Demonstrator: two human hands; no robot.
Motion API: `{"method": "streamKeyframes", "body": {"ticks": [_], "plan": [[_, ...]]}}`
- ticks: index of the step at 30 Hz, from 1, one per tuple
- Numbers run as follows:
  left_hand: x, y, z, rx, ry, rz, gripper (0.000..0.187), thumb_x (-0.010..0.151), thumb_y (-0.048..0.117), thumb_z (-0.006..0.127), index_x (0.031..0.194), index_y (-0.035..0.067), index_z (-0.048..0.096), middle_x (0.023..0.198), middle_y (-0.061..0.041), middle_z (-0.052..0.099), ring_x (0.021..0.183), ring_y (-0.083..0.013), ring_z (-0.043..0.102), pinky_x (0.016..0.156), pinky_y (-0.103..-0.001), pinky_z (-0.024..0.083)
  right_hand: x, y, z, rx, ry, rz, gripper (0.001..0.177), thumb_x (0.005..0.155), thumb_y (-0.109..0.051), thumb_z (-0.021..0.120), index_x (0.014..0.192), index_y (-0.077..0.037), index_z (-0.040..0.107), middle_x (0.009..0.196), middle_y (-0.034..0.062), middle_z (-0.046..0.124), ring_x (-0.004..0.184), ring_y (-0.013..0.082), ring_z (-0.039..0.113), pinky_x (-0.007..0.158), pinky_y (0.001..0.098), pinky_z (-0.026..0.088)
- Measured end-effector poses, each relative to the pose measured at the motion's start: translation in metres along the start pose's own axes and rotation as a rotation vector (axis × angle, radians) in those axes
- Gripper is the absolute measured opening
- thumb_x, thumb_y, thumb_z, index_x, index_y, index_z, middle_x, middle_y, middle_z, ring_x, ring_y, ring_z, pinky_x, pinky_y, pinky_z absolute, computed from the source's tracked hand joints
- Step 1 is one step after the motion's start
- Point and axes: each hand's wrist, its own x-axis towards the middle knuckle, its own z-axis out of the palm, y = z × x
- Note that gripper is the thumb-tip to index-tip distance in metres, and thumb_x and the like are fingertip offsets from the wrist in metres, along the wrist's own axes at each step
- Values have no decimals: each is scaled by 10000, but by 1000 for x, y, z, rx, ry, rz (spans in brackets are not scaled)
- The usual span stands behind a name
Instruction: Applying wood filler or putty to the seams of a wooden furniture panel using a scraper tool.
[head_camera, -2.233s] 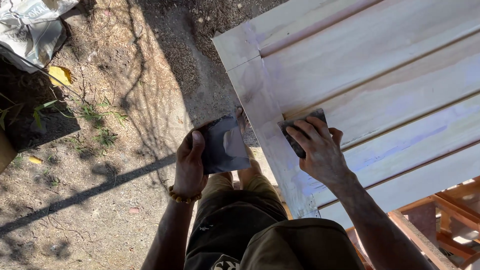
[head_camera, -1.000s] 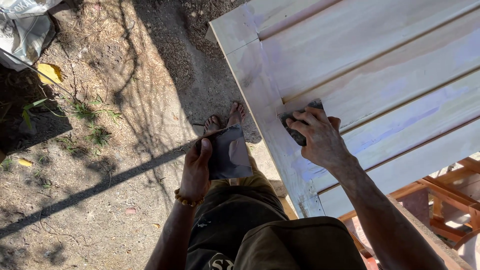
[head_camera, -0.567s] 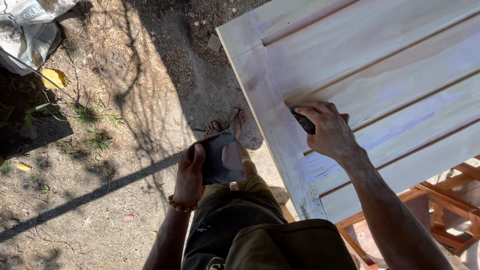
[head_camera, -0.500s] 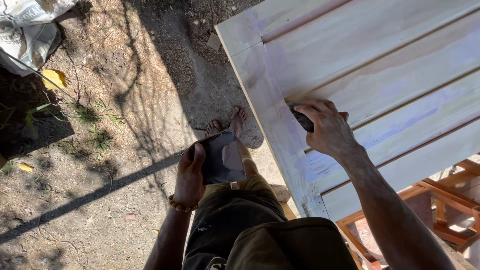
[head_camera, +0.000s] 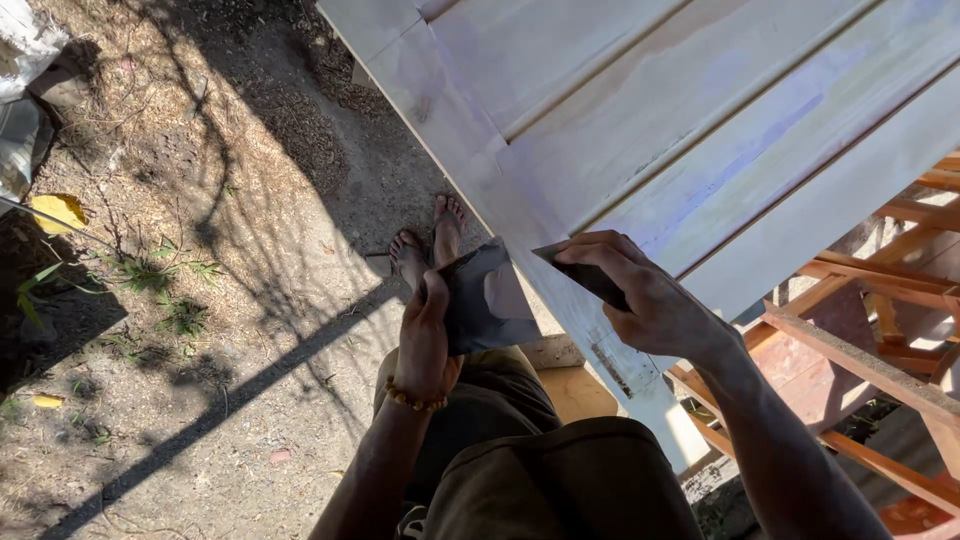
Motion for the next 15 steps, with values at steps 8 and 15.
{"method": "streamKeyframes", "body": {"ticks": [8, 15], "plan": [[-40, -108, -14, 93, -136, -217, 515, 1168, 379, 456, 1354, -89, 564, 1107, -158, 700, 924, -221, 711, 780, -340, 612, -151, 14, 132, 183, 527, -123, 546, 751, 168, 607, 1237, -80, 600, 1391, 149, 552, 1390, 352, 509, 1101, 445, 490], [-52, -132, -14, 339, -119, -248, 431, 1074, 350, 486, 1270, 3, 648, 1116, -88, 735, 1009, -183, 708, 890, -330, 587, -222, 71, 130, -127, 450, 22, 681, 597, 68, 671, 1251, -120, 636, 1367, 67, 572, 1346, 360, 489, 1062, 503, 399]]}}
